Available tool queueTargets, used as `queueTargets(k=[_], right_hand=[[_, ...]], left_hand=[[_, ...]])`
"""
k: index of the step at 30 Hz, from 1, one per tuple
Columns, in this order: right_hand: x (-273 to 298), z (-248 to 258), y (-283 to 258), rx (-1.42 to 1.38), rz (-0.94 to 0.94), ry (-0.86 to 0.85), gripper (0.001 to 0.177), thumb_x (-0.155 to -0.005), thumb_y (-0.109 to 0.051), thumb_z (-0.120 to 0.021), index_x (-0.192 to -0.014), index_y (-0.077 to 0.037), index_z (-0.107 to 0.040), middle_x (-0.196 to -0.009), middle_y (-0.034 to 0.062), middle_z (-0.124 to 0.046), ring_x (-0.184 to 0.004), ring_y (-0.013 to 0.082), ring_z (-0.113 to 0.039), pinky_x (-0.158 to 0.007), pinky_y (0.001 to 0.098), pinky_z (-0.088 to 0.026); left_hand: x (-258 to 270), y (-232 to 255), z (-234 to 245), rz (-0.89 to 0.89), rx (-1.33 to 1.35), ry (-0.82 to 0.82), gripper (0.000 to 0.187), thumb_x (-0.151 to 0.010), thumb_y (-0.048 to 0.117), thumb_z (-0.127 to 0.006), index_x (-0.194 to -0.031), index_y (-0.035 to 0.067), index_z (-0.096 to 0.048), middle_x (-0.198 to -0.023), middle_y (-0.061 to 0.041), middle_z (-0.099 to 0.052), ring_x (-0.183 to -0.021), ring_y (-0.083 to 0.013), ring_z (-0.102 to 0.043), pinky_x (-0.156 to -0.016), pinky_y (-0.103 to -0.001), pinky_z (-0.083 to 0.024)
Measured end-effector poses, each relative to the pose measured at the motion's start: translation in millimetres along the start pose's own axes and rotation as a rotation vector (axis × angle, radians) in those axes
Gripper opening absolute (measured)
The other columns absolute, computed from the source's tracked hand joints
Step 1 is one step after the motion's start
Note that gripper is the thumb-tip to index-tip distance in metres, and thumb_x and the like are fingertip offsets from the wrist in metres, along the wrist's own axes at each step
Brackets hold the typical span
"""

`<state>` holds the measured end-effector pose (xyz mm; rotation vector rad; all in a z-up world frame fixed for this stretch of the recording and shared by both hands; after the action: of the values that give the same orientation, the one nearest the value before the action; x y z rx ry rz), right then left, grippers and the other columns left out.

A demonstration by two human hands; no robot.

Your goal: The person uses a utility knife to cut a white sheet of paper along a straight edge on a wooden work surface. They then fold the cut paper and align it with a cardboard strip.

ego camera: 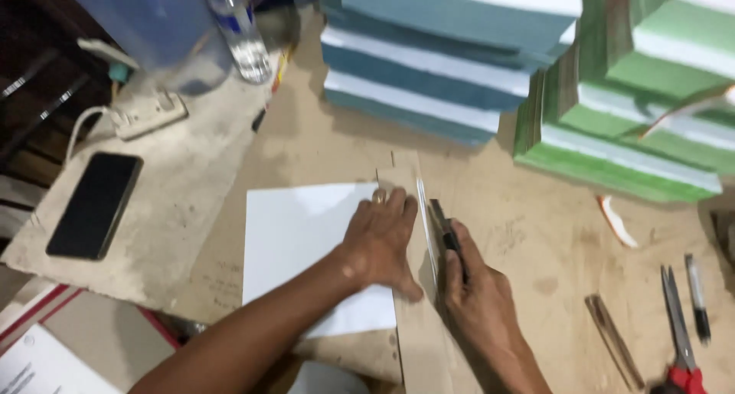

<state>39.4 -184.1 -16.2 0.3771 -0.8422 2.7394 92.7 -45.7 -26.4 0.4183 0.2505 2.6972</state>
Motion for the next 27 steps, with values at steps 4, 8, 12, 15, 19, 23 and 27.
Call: queueTargets(k=[4,8,12,15,19,23,27], right_hand=[[-26,-14,-15,0.021,0.191,-0.008,0.059,-0.099,-0.037,-0.042,-0.159,-0.039,-0.037,-0.085,0.0245,-0.075,-0.072,0.0454,-0.07,-0.07,0.048,-0.053],[-40,-23,-23,0.075,0.326,0.018,0.059,-0.101,-0.036,-0.04,-0.159,-0.031,-0.036,-0.081,0.0219,-0.076,-0.069,0.0444,-0.071,-0.066,0.0511,-0.053],[-45,-27,-24,0.085,0.341,0.028,0.059,-0.101,-0.034,-0.042,-0.159,-0.03,-0.037,-0.078,0.0208,-0.076,-0.065,0.0433,-0.07,-0.065,0.0508,-0.053],[-46,-28,-26,0.078,0.355,0.038,0.059,-0.101,-0.031,-0.042,-0.16,-0.027,-0.037,-0.071,0.0194,-0.075,-0.056,0.041,-0.068,-0.061,0.0486,-0.055],[-46,-28,-28,0.087,0.306,0.013,0.06,-0.102,-0.032,-0.041,-0.161,-0.029,-0.035,-0.077,0.0209,-0.076,-0.06,0.0426,-0.069,-0.064,0.0505,-0.054],[-44,-27,-37,0.092,0.311,0.003,0.06,-0.101,-0.031,-0.04,-0.161,-0.027,-0.035,-0.078,0.0207,-0.076,-0.063,0.0425,-0.069,-0.064,0.0502,-0.053],[-34,-12,-54,0.248,0.118,-0.099,0.06,-0.102,-0.04,-0.034,-0.162,-0.04,-0.031,-0.088,0.0249,-0.076,-0.081,0.0459,-0.072,-0.081,0.0544,-0.055]], left_hand=[[3,-3,-7,0.046,0.022,-0.101,0.135,-0.045,0.07,-0.091,-0.148,0.004,-0.032,-0.133,-0.01,-0.038,-0.125,-0.0361,-0.039,-0.101,-0.045,-0.039],[1,-2,-7,0.031,0.022,-0.084,0.133,-0.042,0.068,-0.086,-0.146,0.003,-0.033,-0.126,-0.009,-0.039,-0.119,-0.0346,-0.041,-0.096,-0.043,-0.041],[1,-3,-9,0.05,0.027,-0.107,0.138,-0.043,0.067,-0.09,-0.149,0.003,-0.03,-0.131,-0.009,-0.039,-0.128,-0.0351,-0.038,-0.103,-0.043,-0.037],[0,-4,-13,0.052,0.064,-0.124,0.145,-0.043,0.066,-0.092,-0.154,0.004,-0.023,-0.136,-0.009,-0.036,-0.14,-0.0377,-0.03,-0.111,-0.045,-0.031],[-1,-3,-10,0.043,0.039,-0.092,0.141,-0.041,0.068,-0.09,-0.151,0.003,-0.029,-0.131,-0.009,-0.04,-0.13,-0.0349,-0.037,-0.104,-0.043,-0.037],[2,-4,-14,0.052,0.095,-0.145,0.145,-0.045,0.063,-0.091,-0.155,0.004,-0.018,-0.139,-0.009,-0.033,-0.145,-0.0392,-0.022,-0.114,-0.046,-0.027],[6,-4,-9,0.069,0.111,-0.198,0.152,-0.047,0.063,-0.092,-0.16,0.003,-0.009,-0.145,-0.009,-0.028,-0.152,-0.0411,-0.012,-0.12,-0.048,-0.017]])
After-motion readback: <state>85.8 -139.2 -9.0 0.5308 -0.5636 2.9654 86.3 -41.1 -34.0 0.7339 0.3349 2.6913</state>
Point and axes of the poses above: each hand's wrist, its own x-axis away from the middle knuckle, its own z-axis out of the back of the hand, y = z × x, the point moved 10 cm from there along -x, towards the middle knuckle
